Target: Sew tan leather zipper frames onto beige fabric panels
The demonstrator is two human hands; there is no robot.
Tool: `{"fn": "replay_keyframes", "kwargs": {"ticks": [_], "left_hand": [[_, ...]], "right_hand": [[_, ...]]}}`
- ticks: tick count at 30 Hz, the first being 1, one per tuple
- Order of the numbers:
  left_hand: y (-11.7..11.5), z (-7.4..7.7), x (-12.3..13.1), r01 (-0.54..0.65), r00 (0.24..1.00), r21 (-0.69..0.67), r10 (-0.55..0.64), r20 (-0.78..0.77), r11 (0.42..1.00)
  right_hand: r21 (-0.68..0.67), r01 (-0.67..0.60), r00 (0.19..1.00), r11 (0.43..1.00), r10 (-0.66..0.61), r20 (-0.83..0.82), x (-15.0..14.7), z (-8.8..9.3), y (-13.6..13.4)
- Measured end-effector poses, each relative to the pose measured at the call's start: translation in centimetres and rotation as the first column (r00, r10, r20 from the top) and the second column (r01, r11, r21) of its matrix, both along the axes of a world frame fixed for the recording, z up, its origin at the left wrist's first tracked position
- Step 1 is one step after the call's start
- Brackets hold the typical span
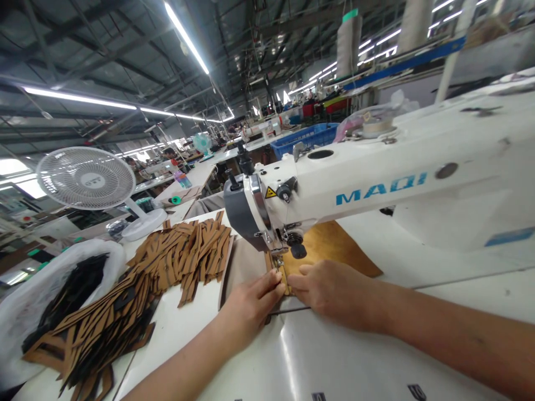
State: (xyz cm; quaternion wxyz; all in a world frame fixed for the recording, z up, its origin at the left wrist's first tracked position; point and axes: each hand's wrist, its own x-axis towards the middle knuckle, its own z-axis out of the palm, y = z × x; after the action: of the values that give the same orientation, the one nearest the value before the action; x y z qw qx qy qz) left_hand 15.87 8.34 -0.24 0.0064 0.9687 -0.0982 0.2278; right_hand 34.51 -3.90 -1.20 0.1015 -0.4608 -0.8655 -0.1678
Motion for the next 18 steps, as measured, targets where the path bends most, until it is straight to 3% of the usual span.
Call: {"fn": "replay_keyframes", "kwargs": {"ticks": [6,11,18], "left_hand": [[-0.28,0.14,0.01,-0.021,1.000,0.098,0.021,-0.004,0.995],[-0.50,0.00,0.05,-0.054,0.998,0.081,0.053,0.020,0.995],[-0.30,-0.15,0.28,-0.099,0.994,0.050,0.097,0.041,0.994]], "right_hand": [[0.003,-0.014,0.997,1.000,0.014,-0.075,0.10,-0.42,0.05],[-0.015,0.038,0.994,0.999,-0.040,-0.103,-0.19,-0.54,-0.03],[-0.002,0.019,0.998,1.000,-0.019,-0.063,0.32,-0.45,0.61]]}}
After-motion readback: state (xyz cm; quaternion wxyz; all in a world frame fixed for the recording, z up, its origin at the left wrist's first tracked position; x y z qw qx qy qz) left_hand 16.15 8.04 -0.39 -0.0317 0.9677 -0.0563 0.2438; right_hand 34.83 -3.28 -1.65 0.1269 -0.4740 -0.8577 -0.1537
